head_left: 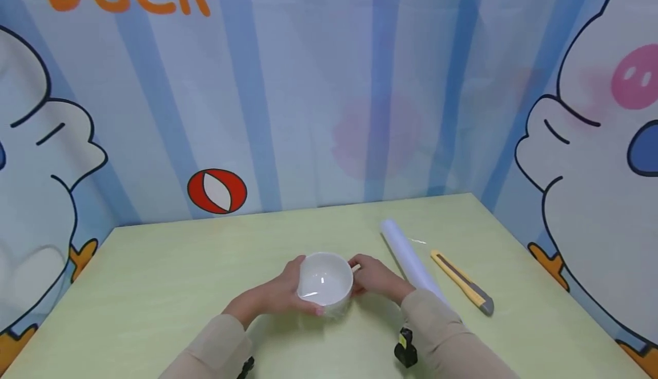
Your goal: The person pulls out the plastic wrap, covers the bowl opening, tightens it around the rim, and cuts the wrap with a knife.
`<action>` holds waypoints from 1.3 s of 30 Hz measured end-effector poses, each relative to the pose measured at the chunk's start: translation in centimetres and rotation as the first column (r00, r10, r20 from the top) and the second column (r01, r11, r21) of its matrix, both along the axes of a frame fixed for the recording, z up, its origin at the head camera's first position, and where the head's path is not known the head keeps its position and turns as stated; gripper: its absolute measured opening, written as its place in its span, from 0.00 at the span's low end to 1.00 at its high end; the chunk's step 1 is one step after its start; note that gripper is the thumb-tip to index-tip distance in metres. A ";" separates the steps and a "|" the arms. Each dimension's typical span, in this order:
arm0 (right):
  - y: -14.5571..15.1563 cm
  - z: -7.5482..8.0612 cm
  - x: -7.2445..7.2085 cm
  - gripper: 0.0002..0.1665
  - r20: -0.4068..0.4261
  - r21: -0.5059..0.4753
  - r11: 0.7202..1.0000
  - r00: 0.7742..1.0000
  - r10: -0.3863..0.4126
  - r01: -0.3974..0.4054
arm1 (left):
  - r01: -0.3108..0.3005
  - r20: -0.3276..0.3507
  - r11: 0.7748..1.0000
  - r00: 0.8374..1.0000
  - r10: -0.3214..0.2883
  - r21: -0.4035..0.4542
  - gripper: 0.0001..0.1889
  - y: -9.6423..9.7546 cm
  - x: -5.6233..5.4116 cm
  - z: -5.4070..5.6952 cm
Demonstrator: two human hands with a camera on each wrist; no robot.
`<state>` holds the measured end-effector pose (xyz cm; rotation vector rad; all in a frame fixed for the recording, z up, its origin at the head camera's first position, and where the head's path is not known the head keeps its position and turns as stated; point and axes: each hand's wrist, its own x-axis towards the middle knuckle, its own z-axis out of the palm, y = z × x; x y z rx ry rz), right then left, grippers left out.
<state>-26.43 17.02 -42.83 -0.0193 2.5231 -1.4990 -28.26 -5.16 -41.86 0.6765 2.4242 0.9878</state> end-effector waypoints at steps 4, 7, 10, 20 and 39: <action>0.7 0.7 0.3 0.23 0.090 -0.090 0.996 0.996 -0.011 0.019 | 0.002 0.000 1.000 1.000 -0.002 0.009 0.63 0.4 0.1 0.1; 0.6 1.0 0.6 0.26 0.063 -0.039 0.999 0.998 0.025 -0.023 | -0.007 0.002 1.000 1.000 0.007 0.022 0.63 0.4 0.1 -0.1; 0.3 1.0 0.6 0.25 -0.015 0.077 0.995 0.997 0.070 -0.069 | -0.005 -0.001 0.999 1.000 0.005 0.044 0.63 0.3 0.1 -0.3; -0.2 1.2 0.6 0.18 -0.037 0.098 0.991 0.995 0.096 -0.092 | 0.004 -0.018 0.995 1.000 -0.002 0.098 0.62 0.0 0.1 -0.9; -1.3 1.1 0.7 0.17 -0.018 0.043 0.998 0.999 0.049 -0.048 | 0.003 -0.012 0.992 1.000 -0.001 0.130 0.62 0.0 0.1 -1.5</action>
